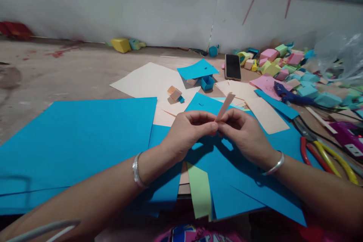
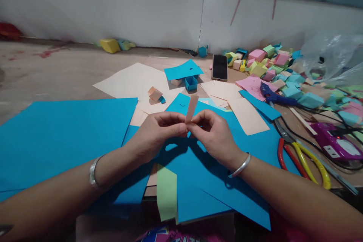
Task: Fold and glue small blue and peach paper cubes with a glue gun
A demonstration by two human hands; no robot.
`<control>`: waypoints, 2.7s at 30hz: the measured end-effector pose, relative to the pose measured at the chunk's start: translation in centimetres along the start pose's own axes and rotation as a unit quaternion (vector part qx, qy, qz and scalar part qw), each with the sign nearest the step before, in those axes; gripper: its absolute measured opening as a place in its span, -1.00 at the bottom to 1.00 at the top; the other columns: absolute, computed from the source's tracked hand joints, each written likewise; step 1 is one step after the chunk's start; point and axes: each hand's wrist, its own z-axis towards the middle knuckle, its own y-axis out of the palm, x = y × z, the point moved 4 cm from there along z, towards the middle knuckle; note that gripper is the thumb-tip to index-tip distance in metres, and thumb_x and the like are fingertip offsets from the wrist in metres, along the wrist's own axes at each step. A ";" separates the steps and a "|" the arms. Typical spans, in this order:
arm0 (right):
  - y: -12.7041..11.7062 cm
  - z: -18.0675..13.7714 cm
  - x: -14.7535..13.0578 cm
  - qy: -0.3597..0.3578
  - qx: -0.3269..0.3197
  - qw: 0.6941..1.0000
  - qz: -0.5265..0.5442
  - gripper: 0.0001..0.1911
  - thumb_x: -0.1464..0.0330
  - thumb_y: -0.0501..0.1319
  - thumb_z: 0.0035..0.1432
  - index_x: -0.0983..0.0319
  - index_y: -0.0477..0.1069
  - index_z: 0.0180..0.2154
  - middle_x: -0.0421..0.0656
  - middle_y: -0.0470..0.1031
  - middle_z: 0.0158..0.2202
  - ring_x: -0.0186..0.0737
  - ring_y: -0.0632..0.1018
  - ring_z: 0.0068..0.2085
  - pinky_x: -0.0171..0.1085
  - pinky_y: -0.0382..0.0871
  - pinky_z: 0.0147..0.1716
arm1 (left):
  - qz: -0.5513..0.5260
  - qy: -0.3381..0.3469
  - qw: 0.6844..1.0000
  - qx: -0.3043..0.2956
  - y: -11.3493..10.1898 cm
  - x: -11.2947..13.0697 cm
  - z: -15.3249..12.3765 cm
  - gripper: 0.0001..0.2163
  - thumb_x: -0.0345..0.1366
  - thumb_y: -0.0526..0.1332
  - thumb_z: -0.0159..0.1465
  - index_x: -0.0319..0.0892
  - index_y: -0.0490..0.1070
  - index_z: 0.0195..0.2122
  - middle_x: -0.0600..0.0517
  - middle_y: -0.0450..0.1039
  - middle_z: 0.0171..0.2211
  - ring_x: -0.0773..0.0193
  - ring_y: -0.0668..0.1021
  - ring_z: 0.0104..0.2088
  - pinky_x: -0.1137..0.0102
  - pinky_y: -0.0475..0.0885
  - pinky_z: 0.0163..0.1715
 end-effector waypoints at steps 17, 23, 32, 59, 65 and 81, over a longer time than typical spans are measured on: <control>0.0 -0.3 -0.6 -0.058 0.013 0.996 -0.060 -0.88 0.34 0.31 0.11 0.23 0.41 -0.34 -0.18 0.48 -0.36 -0.27 0.51 -0.33 -0.26 0.41 -0.34 | 0.041 0.018 0.998 0.039 -0.1 0.7 0.2 -0.92 -0.45 0.38 0.06 -0.28 0.53 -0.40 0.01 0.54 -0.46 0.36 0.54 -0.46 0.41 0.47 -0.36; 0.0 -0.2 -0.6 -0.051 0.016 0.995 -0.081 -0.83 0.28 0.30 0.13 0.24 0.41 -0.36 -0.18 0.47 -0.39 -0.29 0.50 -0.38 -0.28 0.39 -0.41 | 0.022 0.006 0.999 0.046 0.0 0.3 0.0 -0.90 -0.44 0.37 0.08 -0.30 0.53 -0.36 -0.01 0.55 -0.45 0.34 0.57 -0.45 0.40 0.49 -0.34; -0.1 -0.5 -0.5 -0.058 0.019 0.993 -0.104 -0.89 0.32 0.29 0.13 0.23 0.42 -0.34 -0.17 0.51 -0.39 -0.25 0.54 -0.37 -0.26 0.42 -0.40 | 0.024 -0.003 0.998 0.061 0.0 0.5 -0.1 -0.90 -0.44 0.42 -0.01 -0.30 0.53 -0.47 0.02 0.52 -0.56 0.34 0.54 -0.53 0.40 0.47 -0.41; 0.5 -0.1 -1.4 -0.091 -0.027 0.993 -0.066 -0.97 0.40 0.24 0.14 0.20 0.43 -0.37 -0.21 0.45 -0.39 -0.29 0.48 -0.35 -0.27 0.38 -0.36 | 0.006 -0.039 0.999 0.009 0.0 -0.1 -0.1 -0.90 -0.40 0.37 0.04 -0.23 0.45 -0.46 0.05 0.45 -0.49 0.38 0.50 -0.52 0.41 0.44 -0.43; 0.2 0.0 -1.1 -0.072 -0.021 0.996 -0.049 -0.97 0.39 0.31 0.06 0.20 0.48 -0.41 -0.22 0.49 -0.43 -0.31 0.48 -0.40 -0.30 0.37 -0.41 | 0.008 -0.074 0.997 0.016 -0.2 -0.3 0.2 -0.95 -0.44 0.34 0.05 -0.24 0.48 -0.48 0.07 0.44 -0.54 0.42 0.47 -0.58 0.42 0.42 -0.48; -0.2 0.1 -1.3 -0.074 -0.022 0.994 -0.081 -0.88 0.51 0.22 0.10 0.22 0.50 -0.41 -0.24 0.51 -0.44 -0.37 0.47 -0.46 -0.34 0.36 -0.46 | -0.025 -0.052 0.998 0.016 -0.2 -0.2 0.0 -0.89 -0.34 0.40 0.05 -0.26 0.55 -0.42 0.03 0.49 -0.48 0.38 0.49 -0.46 0.43 0.42 -0.39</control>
